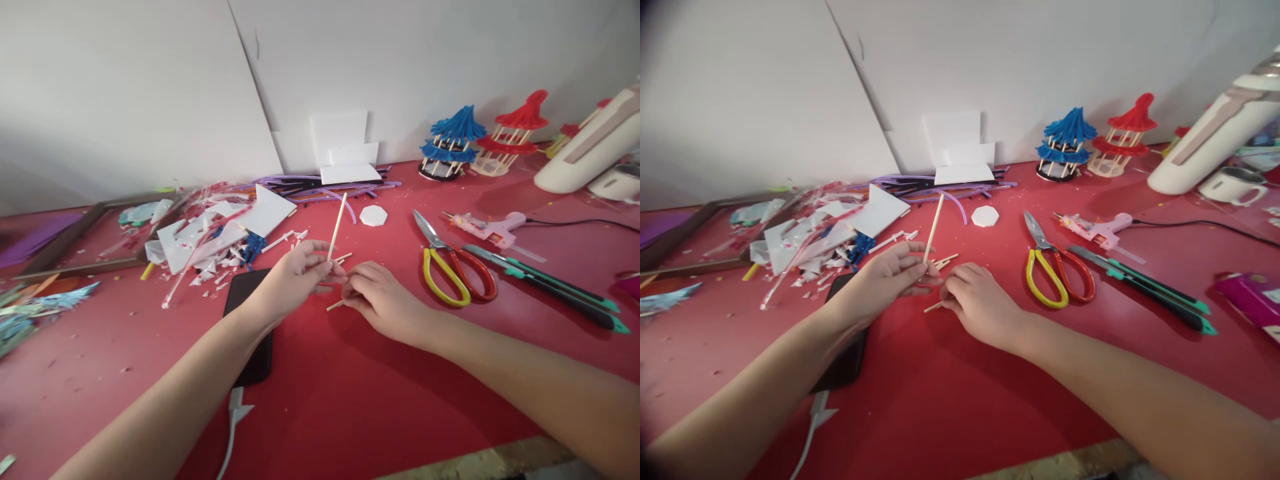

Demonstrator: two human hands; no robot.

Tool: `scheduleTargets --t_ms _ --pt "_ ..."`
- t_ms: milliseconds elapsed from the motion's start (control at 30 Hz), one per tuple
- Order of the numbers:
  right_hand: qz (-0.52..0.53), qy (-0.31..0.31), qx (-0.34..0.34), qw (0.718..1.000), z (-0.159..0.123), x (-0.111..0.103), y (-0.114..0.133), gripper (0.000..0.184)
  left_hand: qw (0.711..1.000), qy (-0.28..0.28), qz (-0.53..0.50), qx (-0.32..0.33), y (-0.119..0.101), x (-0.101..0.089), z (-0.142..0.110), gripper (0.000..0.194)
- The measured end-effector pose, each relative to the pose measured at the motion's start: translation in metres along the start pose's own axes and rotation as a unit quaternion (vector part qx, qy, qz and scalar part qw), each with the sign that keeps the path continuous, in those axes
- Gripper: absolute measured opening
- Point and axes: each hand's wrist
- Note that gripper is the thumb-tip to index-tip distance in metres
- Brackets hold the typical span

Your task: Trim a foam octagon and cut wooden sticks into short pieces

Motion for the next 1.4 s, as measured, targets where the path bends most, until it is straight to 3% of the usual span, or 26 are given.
scheduleTargets --t_ms 167,233,333,467,633,833,967,1100,1200,1400 --pt "0.037 -0.070 -0.011 0.997 -0.002 -0.004 -0.001 0.009 0.999 -0.016 -0.004 0.051 0.000 0.009 -0.002 0.014" --pt "0.095 -0.117 0.026 0.988 -0.002 -0.010 0.000 0.007 0.998 -0.028 -0.032 0.053 0.000 0.012 -0.002 0.016" --pt "0.230 -0.163 0.098 0.954 -0.005 -0.020 0.001 0.007 0.993 -0.001 -0.114 0.041 0.000 0.015 -0.003 0.020" --pt "0.354 -0.150 0.109 0.917 -0.010 -0.026 0.001 0.013 0.970 0.086 -0.227 0.012 -0.004 0.016 -0.009 0.026" --pt "0.401 -0.125 0.091 0.903 -0.013 -0.024 0.003 0.013 0.946 0.167 -0.276 -0.029 -0.009 0.018 -0.017 0.023" --pt "0.375 -0.083 0.080 0.920 -0.012 -0.026 0.003 0.012 0.936 0.188 -0.285 -0.089 -0.009 0.018 -0.021 0.025" --pt "0.401 -0.071 0.092 0.909 -0.014 -0.029 0.004 0.015 0.958 0.139 -0.249 -0.015 -0.006 0.023 -0.023 0.019" --pt "0.385 -0.100 0.101 0.912 -0.013 -0.037 0.003 0.014 0.971 0.100 -0.214 0.032 -0.002 0.026 -0.024 0.017" --pt "0.459 -0.104 0.115 0.875 -0.009 -0.043 -0.001 0.011 0.977 0.093 -0.190 0.021 -0.001 0.026 -0.023 0.019" --pt "0.658 -0.073 0.176 0.728 -0.006 -0.037 0.001 0.016 0.975 0.087 -0.199 0.040 0.000 0.030 -0.023 0.018"
Point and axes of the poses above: each hand's wrist, its own z-axis towards the middle knuckle, its own x-axis out of the palm, y = z × x, and after that the axes turned 8 degrees about z, right-handed
